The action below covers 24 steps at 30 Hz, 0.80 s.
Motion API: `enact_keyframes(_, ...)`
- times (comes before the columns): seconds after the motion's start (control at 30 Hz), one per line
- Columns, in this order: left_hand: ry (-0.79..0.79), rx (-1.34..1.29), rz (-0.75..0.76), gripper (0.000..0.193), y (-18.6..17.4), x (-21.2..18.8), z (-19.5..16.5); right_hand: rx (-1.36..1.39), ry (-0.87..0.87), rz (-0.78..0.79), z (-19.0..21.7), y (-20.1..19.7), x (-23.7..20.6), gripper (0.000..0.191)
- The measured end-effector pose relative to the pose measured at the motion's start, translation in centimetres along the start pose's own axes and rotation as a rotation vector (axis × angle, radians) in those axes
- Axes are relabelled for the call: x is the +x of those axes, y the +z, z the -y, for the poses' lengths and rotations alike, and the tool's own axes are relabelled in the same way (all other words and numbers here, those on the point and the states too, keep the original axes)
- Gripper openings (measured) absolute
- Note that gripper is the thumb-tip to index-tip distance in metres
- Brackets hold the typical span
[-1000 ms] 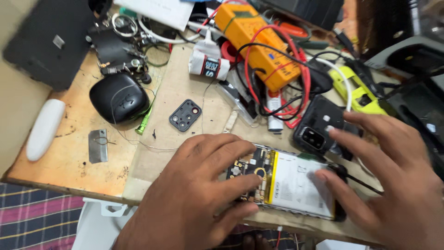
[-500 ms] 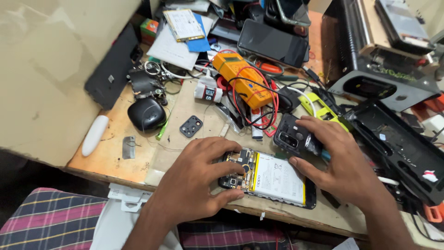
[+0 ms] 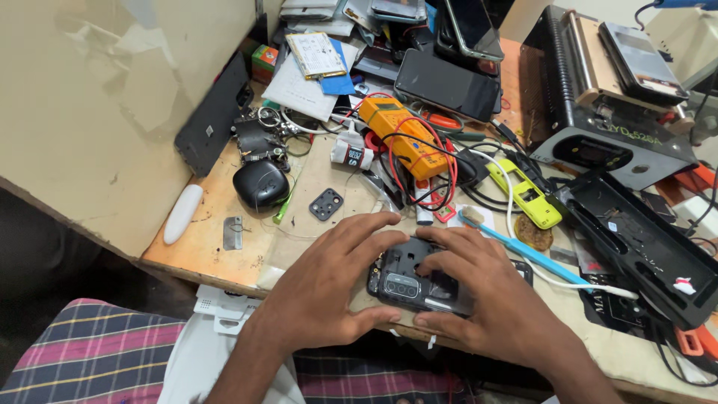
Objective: The person repairs a smartphone at a cluttered workbench. They peel adhesive and a protective layer from the phone body, apply glue to the camera area, press the rear frame into place, align and press the display assembly, and handle small internal components while reassembling the device.
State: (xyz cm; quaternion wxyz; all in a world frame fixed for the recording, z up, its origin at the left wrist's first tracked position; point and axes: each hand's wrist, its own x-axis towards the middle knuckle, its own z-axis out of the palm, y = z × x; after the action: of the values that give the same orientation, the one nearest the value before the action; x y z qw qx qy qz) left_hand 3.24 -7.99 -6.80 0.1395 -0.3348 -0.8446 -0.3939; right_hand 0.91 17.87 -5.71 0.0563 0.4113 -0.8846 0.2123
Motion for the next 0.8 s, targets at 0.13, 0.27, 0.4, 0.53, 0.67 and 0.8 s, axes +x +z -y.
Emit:
enact_keyframes(0.13,-0.019,-0.039,0.000,0.086,-0.1,0.1,0.6,0.139,0.108,0.014,0.3,0.4,0.7,0.072)
enact_keyframes(0.27,-0.091,-0.110,0.029,0.086,-0.1,0.4,1.4,0.191,0.131,-0.040,0.9,0.4,2.1,0.071)
enact_keyframes(0.4,-0.069,-0.097,0.036,0.086,-0.1,1.2,2.2,0.209,0.158,-0.040,-0.3,0.8,2.4,0.072)
enact_keyframes(0.53,-0.080,-0.107,0.041,0.085,0.0,2.3,3.2,0.176,0.152,-0.053,-2.2,1.8,2.1,0.074)
enact_keyframes(0.67,-0.097,-0.138,0.057,0.085,0.3,2.8,5.1,0.066,0.061,-0.052,-4.0,1.5,3.0,0.092)
enact_keyframes(0.8,-0.083,-0.131,0.074,0.083,1.2,3.4,8.8,-0.023,0.078,0.029,-8.2,-0.6,2.4,0.106)
